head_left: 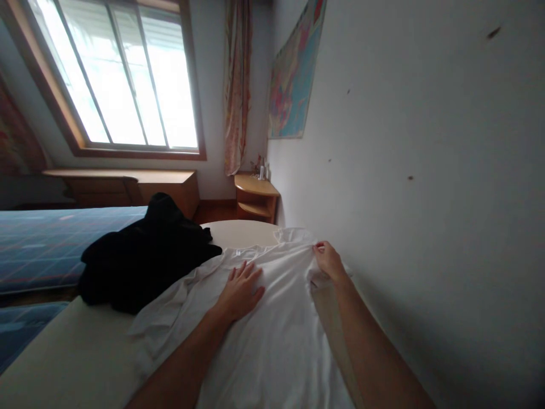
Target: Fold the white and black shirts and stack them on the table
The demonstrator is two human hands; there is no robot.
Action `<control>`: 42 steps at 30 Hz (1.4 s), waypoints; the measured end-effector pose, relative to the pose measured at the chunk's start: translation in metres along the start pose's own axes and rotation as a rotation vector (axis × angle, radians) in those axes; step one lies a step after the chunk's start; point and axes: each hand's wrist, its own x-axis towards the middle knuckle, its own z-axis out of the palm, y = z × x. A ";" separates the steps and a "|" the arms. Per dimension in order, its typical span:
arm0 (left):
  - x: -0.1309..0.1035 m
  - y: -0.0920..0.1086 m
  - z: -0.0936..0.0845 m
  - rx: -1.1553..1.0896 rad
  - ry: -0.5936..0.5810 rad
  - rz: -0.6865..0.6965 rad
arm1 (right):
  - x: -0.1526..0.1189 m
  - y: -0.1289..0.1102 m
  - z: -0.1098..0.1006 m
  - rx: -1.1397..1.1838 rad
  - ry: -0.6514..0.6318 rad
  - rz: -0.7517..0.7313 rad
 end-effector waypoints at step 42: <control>0.095 -0.011 0.010 -0.040 0.023 -0.158 | -0.014 -0.012 -0.021 -0.113 0.041 -0.108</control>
